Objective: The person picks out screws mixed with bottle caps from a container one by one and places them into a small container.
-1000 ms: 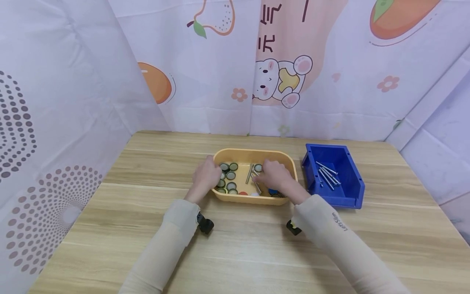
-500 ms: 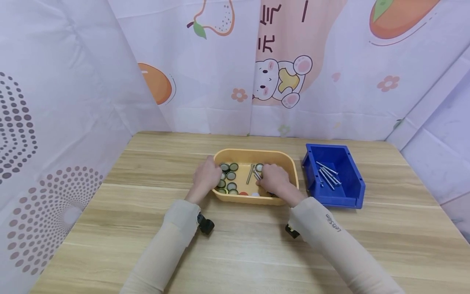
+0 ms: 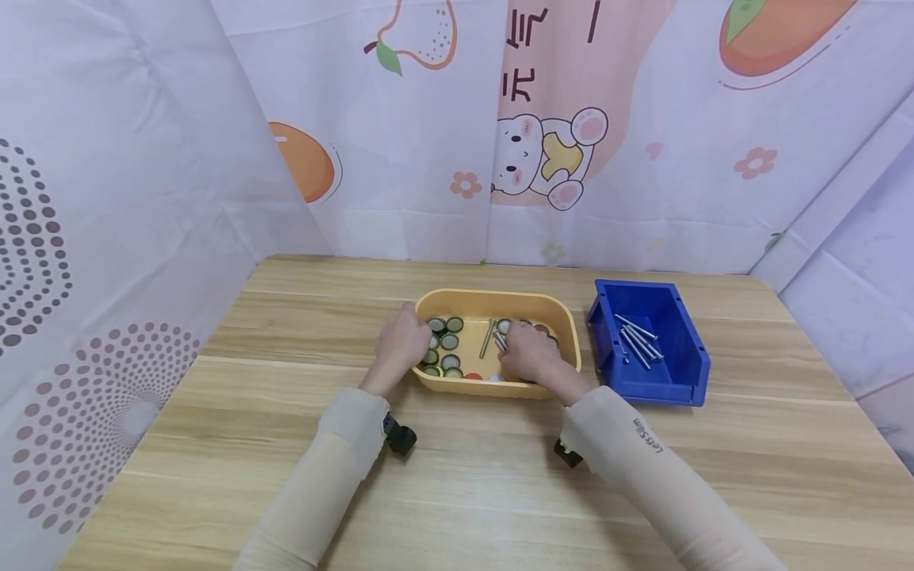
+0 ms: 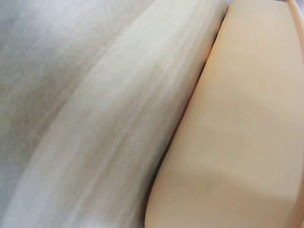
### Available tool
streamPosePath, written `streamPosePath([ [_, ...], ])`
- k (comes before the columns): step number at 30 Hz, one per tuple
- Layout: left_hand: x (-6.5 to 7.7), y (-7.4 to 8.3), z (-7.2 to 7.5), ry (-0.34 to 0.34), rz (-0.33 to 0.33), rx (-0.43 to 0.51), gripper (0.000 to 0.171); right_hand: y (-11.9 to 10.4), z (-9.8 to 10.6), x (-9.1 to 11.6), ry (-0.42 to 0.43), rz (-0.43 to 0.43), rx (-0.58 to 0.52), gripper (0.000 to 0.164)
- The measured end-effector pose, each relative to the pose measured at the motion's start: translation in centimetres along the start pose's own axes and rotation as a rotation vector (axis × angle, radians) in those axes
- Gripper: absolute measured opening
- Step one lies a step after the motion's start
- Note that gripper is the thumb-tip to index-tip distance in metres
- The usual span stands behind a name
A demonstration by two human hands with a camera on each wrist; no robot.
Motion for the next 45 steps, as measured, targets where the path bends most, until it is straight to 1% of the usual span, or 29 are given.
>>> streamPosePath([
  [5, -0.1, -0.1, -0.1, 0.002, -0.005, -0.008, 0.045, -0.1, -0.1, 0.3, -0.029, 0.006, -0.022, 0.045],
  [9, -0.1, -0.1, -0.1, 0.001, -0.008, -0.011, 0.044, -0.1, -0.2, 0.3, -0.052, 0.025, -0.027, 0.035],
  [14, -0.1, -0.1, -0.1, -0.003, -0.002, -0.004, 0.043, 0.1, -0.1, -0.1, -0.055, 0.084, -0.027, 0.012],
  [16, -0.1, -0.1, -0.1, -0.004, 0.001, -0.006, 0.043, 0.2, 0.0, -0.3, -0.049, 0.104, -0.039, 0.012],
  [18, -0.1, -0.1, -0.1, -0.004, 0.000, -0.010, 0.043, 0.3, 0.1, -0.4, -0.042, 0.118, -0.062, 0.015],
  [21, -0.1, -0.2, -0.1, -0.002, -0.001, -0.015, 0.044, 0.6, 0.3, -0.4, -0.060, 0.108, -0.160, 0.019],
  [26, -0.1, -0.2, -0.2, -0.003, 0.000, -0.008, 0.043, 1.2, 0.6, -0.4, -0.125, 0.052, -0.455, 0.022],
  [28, -0.1, -0.2, -0.1, -0.003, 0.000, -0.006, 0.043, 1.3, 0.7, -0.4, -0.165, 0.030, -0.550, 0.022],
  [31, -0.1, -0.2, -0.1, -0.001, 0.001, -0.006, 0.042, 1.4, 0.8, -0.3, -0.222, 0.017, -0.619, 0.021],
  [35, -0.1, -0.2, 0.0, 0.002, -0.001, -0.007, 0.043, 1.4, 0.6, -0.2, -0.252, 0.004, -0.643, 0.017],
  [38, -0.1, -0.1, 0.0, 0.001, -0.001, -0.005, 0.043, 1.5, 0.5, -0.2, -0.235, 0.022, -0.638, 0.015],
  [40, -0.1, -0.1, 0.0, -0.001, -0.001, -0.007, 0.043, 1.5, 0.5, -0.2, -0.218, 0.051, -0.625, 0.014],
  [45, 0.0, -0.1, 0.0, -0.005, -0.003, -0.014, 0.043, 1.4, 0.9, 0.0, -0.179, 0.104, -0.563, 0.015],
])
Point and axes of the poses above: each hand's wrist, its own x-axis away from the middle knuckle, its own z-axis out of the back of the hand, y = z × x, the point moved 4 cm from there along -x, towards the middle knuckle, and after that the axes turned 10 degrees about y, right-handed, at the moved point
